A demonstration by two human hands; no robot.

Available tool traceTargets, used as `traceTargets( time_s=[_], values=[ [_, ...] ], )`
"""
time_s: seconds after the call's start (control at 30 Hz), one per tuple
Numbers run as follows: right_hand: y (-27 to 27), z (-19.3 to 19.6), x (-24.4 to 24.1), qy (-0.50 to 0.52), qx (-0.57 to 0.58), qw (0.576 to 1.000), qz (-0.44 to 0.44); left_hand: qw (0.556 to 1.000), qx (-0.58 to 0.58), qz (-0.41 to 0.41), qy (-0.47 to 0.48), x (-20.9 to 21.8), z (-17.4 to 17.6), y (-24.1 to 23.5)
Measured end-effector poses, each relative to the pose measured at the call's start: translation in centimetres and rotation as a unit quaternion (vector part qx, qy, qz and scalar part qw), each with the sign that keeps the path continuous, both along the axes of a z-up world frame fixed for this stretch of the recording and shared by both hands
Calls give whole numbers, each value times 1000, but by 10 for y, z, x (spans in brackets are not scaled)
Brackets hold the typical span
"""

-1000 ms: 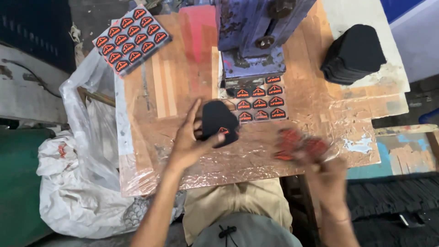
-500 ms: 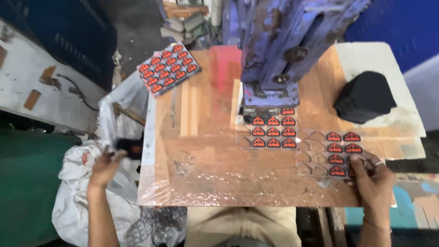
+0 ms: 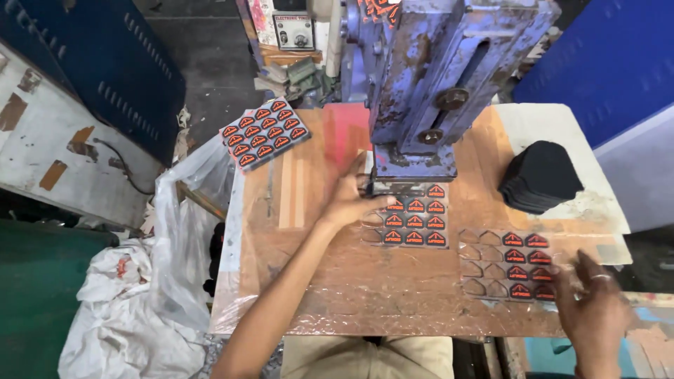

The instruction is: Stamping or heat-pressing labels onto fabric patches using an industrial press machine.

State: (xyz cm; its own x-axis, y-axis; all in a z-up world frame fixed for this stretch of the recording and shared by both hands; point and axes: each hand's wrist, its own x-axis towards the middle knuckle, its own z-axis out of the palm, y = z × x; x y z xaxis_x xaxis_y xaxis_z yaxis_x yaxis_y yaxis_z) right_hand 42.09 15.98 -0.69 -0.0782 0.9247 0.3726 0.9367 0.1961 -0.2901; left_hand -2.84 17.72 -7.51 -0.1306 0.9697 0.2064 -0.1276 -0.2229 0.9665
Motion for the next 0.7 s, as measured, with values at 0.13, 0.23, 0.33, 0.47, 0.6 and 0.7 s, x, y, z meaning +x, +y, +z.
traceTargets(
  time_s=[0.13,0.23,0.33,0.47,0.6,0.7],
  values=[
    [49,45,-16,-57,152,981,104,978,94,104,157,17,14,5],
    [99,66,-30,-115,199,957,179,915,-178,117,344,11,53,-19],
    [136,60,-25,-71,50,963,254,960,49,109,255,-23,35,-62],
    [144,68,-24,-56,5,972,229,968,-136,67,198,-61,31,-153],
    [113,104,-47,-88,-76,977,181,943,-241,89,211,-108,20,-199],
    [71,77,-50,-80,144,965,205,849,-376,163,334,-122,53,-197]
  ],
)
